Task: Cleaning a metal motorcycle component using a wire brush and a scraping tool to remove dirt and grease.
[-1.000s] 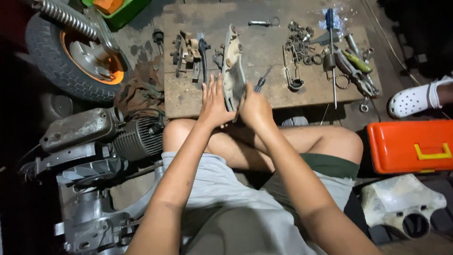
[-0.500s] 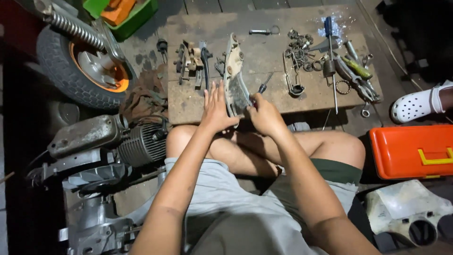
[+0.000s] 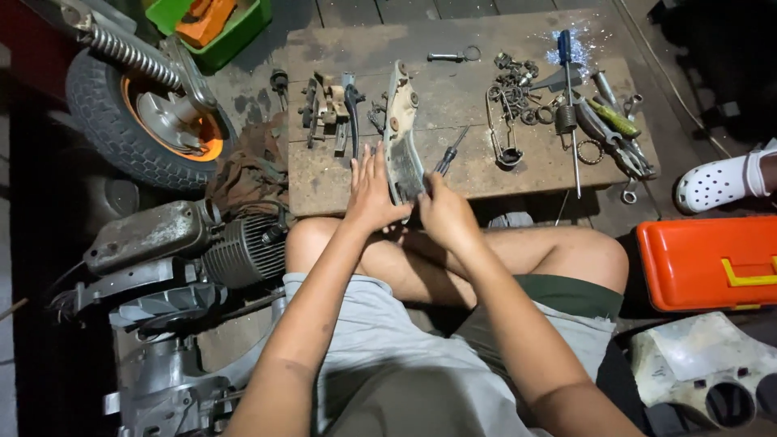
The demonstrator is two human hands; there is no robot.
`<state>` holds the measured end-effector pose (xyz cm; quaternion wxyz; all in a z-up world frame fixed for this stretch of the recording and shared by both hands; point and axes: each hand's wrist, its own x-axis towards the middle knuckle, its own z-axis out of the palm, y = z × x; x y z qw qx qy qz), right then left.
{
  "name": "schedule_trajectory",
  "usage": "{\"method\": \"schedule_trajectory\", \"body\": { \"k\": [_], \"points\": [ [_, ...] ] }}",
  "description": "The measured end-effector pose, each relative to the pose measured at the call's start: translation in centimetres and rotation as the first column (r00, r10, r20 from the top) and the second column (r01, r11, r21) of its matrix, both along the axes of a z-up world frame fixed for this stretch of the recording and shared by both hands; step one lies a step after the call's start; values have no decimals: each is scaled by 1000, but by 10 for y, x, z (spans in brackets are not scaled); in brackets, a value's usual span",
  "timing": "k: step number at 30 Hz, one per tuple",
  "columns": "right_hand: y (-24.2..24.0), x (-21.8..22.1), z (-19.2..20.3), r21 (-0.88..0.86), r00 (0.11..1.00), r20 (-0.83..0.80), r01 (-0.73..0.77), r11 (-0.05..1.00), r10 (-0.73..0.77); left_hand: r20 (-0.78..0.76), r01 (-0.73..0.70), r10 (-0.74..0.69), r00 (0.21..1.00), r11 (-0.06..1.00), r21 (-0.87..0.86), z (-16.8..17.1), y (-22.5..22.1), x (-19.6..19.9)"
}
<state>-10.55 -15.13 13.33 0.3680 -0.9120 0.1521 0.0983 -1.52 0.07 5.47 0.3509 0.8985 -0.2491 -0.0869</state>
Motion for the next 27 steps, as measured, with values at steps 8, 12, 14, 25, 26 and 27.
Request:
{"method": "schedule_trajectory", "body": {
  "k": [8,12,14,25,26,27],
  "points": [
    [-17,0,-27,266,965,130,186,946,-227,-8,-10,10,1000,1000,3,13,2,-10],
    [-74,1,-50,347,886,213,326,879,-412,-20,-23,23,1000,1000,8,13,-1,-6],
    [-102,10,-58,241,872,231,378,894,-431,-20,-20,20,1000,999,27,13,-5,-5],
    [-121,23,-112,-30,792,420,499,866,-442,77,-86,77,994,988,125,12,-15,-4],
    [-121,21,-112,-68,760,500,513,856,-416,86,-154,146,986,983,96,7,-18,-1],
    [-122,19,-111,-104,719,577,534,839,-387,96,-215,208,973,975,64,3,-22,4]
  ]
}}
